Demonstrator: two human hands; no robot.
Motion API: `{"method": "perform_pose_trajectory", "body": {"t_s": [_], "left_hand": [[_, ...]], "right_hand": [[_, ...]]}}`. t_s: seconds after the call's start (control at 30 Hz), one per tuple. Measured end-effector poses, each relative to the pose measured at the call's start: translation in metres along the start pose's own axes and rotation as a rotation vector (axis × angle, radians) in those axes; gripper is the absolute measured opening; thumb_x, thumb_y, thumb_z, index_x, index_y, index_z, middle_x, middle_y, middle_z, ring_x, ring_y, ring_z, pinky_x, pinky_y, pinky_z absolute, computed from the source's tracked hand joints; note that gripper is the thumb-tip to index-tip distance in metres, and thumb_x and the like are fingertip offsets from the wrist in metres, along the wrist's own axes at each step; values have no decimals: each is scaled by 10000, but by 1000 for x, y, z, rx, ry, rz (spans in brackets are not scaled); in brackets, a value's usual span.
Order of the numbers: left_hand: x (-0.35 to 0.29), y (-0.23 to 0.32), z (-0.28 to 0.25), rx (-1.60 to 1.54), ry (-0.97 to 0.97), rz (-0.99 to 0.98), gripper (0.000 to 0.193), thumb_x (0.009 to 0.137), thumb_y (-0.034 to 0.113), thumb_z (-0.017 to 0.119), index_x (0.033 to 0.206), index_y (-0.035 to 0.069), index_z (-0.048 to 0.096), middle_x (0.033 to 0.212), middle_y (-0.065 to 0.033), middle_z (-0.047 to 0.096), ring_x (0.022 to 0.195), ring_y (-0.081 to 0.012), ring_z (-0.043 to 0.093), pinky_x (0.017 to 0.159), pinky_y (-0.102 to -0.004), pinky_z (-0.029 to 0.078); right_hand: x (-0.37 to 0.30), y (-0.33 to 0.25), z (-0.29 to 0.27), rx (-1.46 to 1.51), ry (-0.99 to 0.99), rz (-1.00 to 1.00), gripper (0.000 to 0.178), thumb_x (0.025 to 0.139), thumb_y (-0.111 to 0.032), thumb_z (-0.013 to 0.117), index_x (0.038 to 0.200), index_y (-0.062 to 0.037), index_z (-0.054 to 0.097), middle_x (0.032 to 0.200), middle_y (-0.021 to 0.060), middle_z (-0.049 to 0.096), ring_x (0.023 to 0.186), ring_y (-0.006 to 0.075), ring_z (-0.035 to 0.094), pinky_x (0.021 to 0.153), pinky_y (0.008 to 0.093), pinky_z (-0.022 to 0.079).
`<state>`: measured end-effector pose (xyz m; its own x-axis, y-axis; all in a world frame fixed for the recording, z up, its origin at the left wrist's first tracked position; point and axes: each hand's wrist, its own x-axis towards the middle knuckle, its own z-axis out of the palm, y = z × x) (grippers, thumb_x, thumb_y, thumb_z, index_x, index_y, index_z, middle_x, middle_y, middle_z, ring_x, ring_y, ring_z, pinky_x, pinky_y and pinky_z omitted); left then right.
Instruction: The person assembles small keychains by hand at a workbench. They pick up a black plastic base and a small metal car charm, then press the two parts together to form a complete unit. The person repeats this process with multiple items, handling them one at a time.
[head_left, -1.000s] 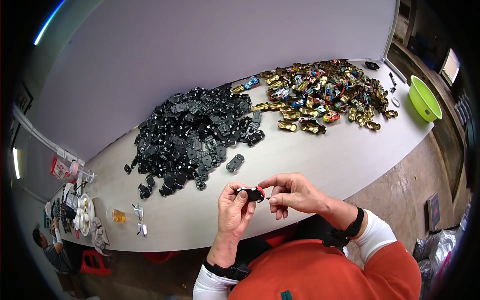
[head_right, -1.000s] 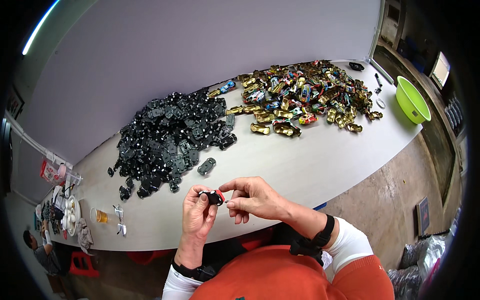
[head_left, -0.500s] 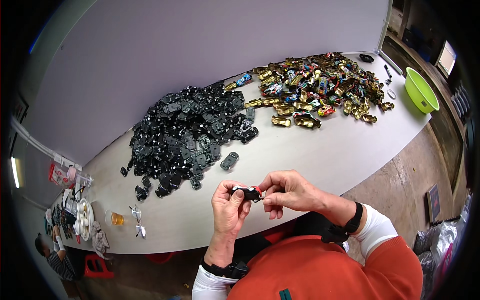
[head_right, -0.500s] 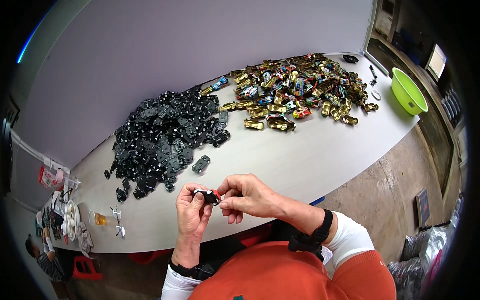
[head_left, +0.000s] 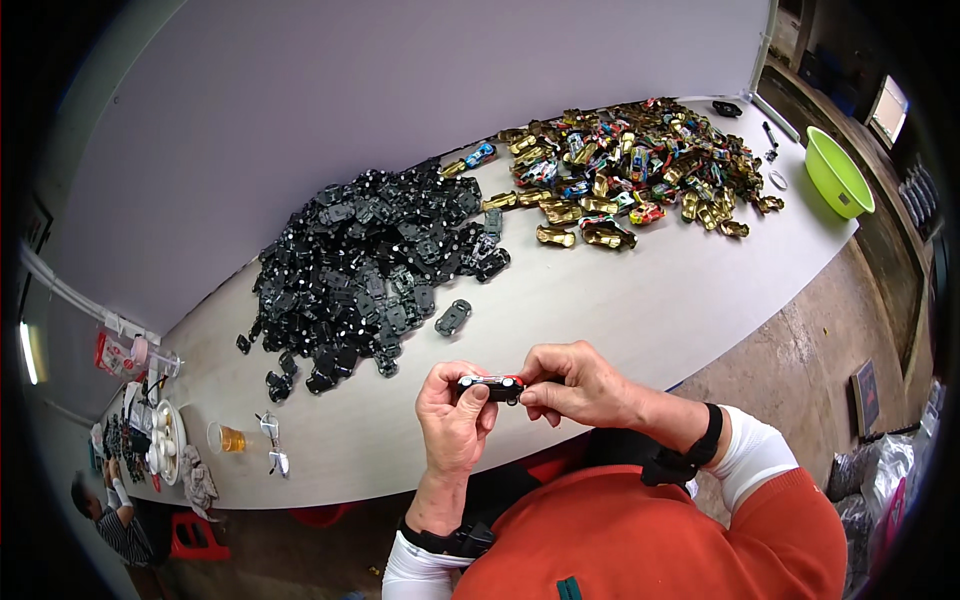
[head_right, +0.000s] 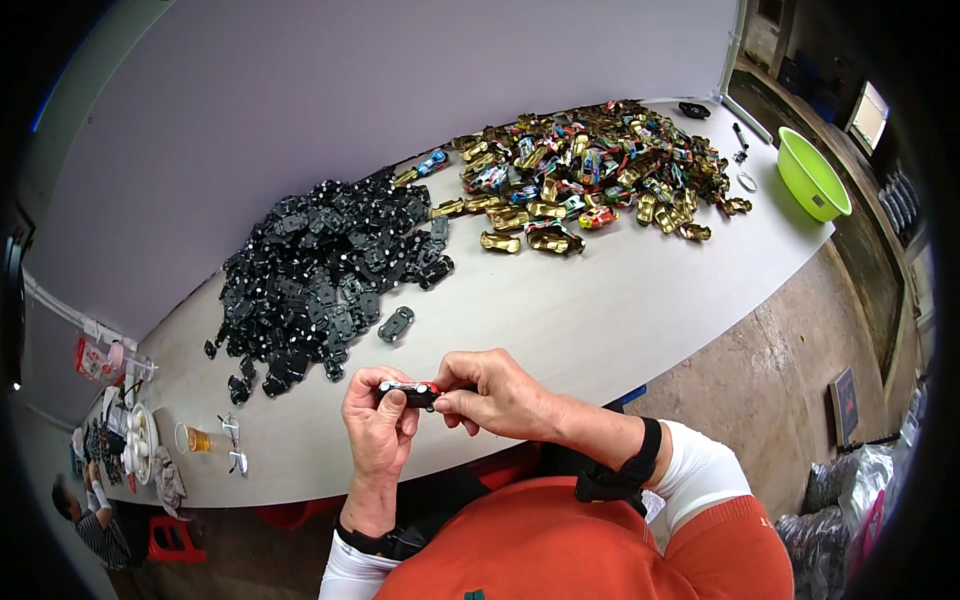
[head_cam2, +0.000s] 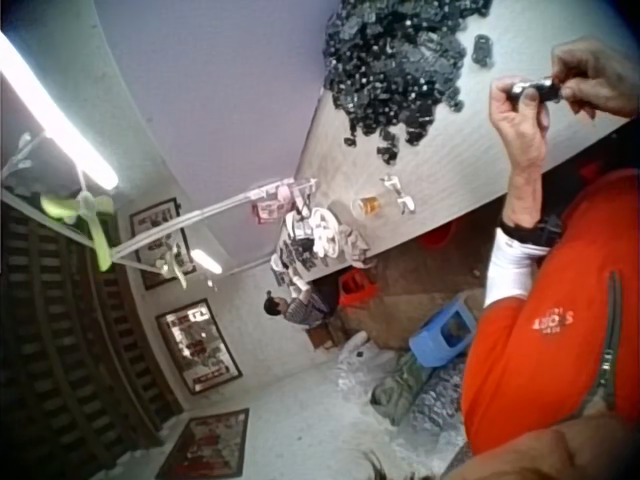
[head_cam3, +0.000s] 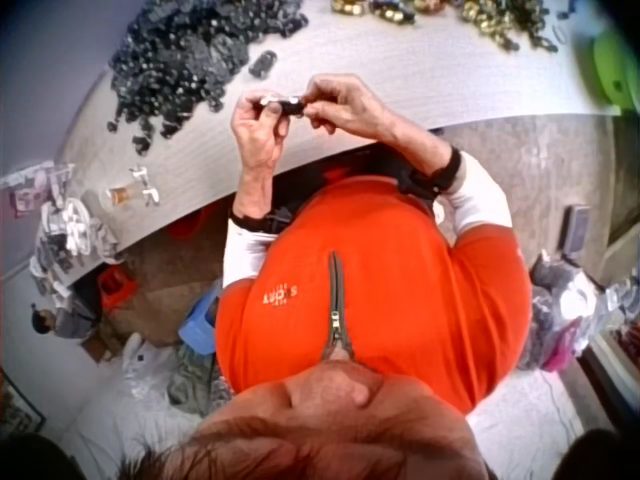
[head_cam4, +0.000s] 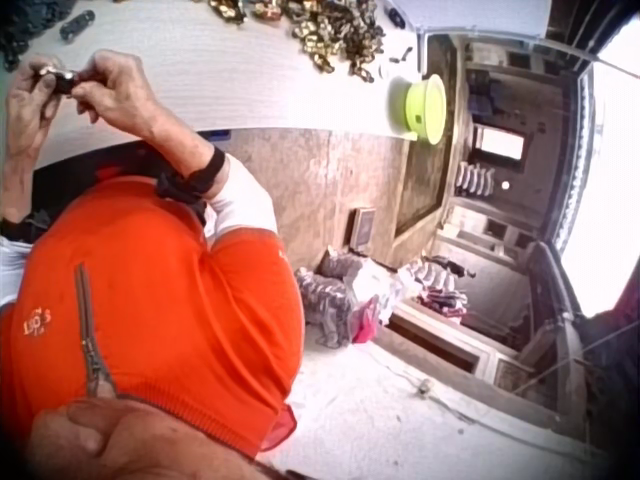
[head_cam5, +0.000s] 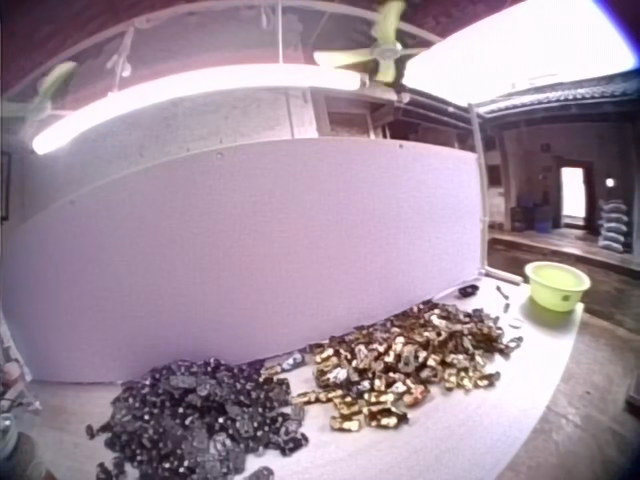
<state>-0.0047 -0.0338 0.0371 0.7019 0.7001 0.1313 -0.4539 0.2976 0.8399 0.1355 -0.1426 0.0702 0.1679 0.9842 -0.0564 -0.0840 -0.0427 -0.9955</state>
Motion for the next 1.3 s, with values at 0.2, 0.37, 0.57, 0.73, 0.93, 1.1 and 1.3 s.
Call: {"method": "perform_pose_trajectory", "body": {"t_s": [0.2,0.37,0.57,0.73,0.93,1.1,1.3], "left_hand": [[-4,-3,5,15,113,-34,134,837,24,602,863,37,471,721,-50,525,442,-75,444,360,-179,340],[0,0,-1,-34,167,-162,141,837,16,598,861,41,462,671,-35,514,426,-75,447,340,-181,319],[-1,-3,4,134,191,-51,155,807,-25,622,878,27,493,702,-29,535,463,-65,464,376,-184,351],[0,-20,19,160,197,82,231,786,8,666,1003,3,586,813,-3,584,709,-85,547,614,-213,458],[-5,-7,1,67,-8,-131,156,892,112,548,1025,35,520,773,-46,563,625,-111,553,537,-222,468],[-6,-9,-9,317,-183,-214,132,882,34,529,1008,20,565,777,-29,559,647,-74,521,528,-184,416],[-4,3,-9,503,-331,-169,122,846,-26,541,954,-18,599,840,-21,544,763,-92,511,697,-209,423]], "right_hand": [[3,12,-2,42,32,-52,82,854,-1,536,928,29,554,679,60,596,526,64,529,447,200,434],[4,8,-7,184,-47,77,140,876,-36,526,999,27,547,673,56,602,503,55,523,434,182,409],[8,31,3,-108,119,-41,72,877,-43,518,913,7,555,662,33,590,491,48,490,428,191,389],[6,39,13,140,-26,68,61,875,-55,521,837,-22,554,654,8,570,523,51,495,463,196,411],[4,26,-27,186,-13,109,82,862,-85,562,855,-19,609,651,-5,532,544,54,470,483,197,395],[2,11,-25,237,-73,130,161,817,-98,644,910,24,598,677,26,561,551,67,490,465,189,385],[-1,5,-26,164,-138,225,173,791,-86,669,892,31,592,667,40,588,513,69,535,422,183,386]]}}
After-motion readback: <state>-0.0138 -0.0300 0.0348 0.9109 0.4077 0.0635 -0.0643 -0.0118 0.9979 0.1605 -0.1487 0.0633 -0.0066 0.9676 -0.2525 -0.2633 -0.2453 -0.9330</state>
